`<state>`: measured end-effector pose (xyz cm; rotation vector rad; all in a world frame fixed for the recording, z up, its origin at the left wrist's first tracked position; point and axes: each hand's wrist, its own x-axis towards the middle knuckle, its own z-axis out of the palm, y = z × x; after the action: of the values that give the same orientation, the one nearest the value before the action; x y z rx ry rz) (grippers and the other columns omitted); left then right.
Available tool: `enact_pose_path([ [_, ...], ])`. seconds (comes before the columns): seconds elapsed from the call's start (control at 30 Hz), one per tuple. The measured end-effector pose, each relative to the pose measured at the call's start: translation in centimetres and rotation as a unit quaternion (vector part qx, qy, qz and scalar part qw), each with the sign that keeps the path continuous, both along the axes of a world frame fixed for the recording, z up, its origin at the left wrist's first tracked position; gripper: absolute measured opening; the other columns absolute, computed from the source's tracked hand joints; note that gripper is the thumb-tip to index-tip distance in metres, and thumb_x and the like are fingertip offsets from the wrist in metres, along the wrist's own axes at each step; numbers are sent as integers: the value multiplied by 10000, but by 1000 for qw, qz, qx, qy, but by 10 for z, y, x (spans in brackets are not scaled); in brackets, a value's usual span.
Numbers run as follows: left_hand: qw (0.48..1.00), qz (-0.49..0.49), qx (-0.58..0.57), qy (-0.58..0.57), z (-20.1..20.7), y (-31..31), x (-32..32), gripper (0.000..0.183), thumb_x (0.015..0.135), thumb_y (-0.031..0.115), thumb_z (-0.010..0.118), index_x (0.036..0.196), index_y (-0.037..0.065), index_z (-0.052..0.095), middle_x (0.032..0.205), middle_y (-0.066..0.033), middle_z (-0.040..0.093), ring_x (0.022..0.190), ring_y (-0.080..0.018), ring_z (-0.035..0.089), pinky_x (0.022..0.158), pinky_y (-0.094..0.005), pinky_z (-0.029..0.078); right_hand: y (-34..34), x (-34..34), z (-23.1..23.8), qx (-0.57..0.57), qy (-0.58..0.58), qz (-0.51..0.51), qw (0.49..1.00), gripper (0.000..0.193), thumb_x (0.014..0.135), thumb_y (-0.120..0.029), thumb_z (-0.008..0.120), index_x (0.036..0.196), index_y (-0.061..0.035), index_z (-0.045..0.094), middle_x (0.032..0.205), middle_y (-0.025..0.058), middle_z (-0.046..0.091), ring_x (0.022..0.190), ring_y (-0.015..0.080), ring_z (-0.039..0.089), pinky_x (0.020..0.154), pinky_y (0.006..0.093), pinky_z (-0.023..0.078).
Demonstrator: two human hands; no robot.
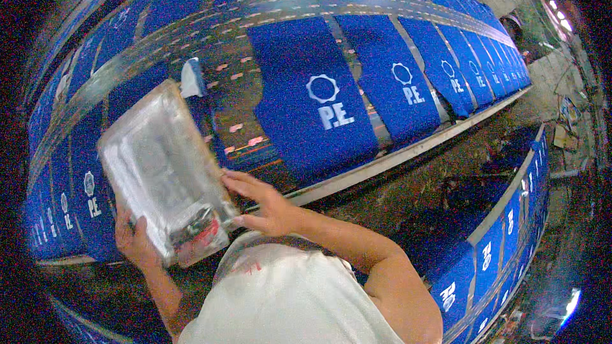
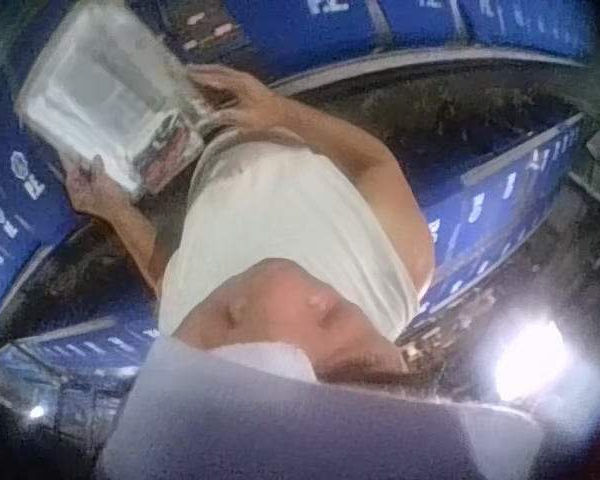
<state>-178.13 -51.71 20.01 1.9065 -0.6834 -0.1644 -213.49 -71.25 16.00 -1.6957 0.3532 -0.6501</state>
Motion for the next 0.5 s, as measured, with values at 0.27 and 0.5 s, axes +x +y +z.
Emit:
enact_pose_path([
  [0.27,977,-156,-122,82,-80,-211,-236,394,858,-116,835,1233,-9,781,1758,-233,606,1522,-294,638,1260,-442,509,-114,-231,-26,135,60,-179,973,880,1031,-300,816,1760,57,474,1805,228,491,1695,341,437,1407,495,321],
  [0.5,981,-191,-26,27,-106,-265,-318,284,862,-86,845,1121,28,831,1714,-220,657,1422,-269,677,1230,-415,511,-150,-308,-42,141,106,-233,956,810,1017,-222,837,1727,30,541,1756,208,555,1648,327,492,1400,491,330],
])
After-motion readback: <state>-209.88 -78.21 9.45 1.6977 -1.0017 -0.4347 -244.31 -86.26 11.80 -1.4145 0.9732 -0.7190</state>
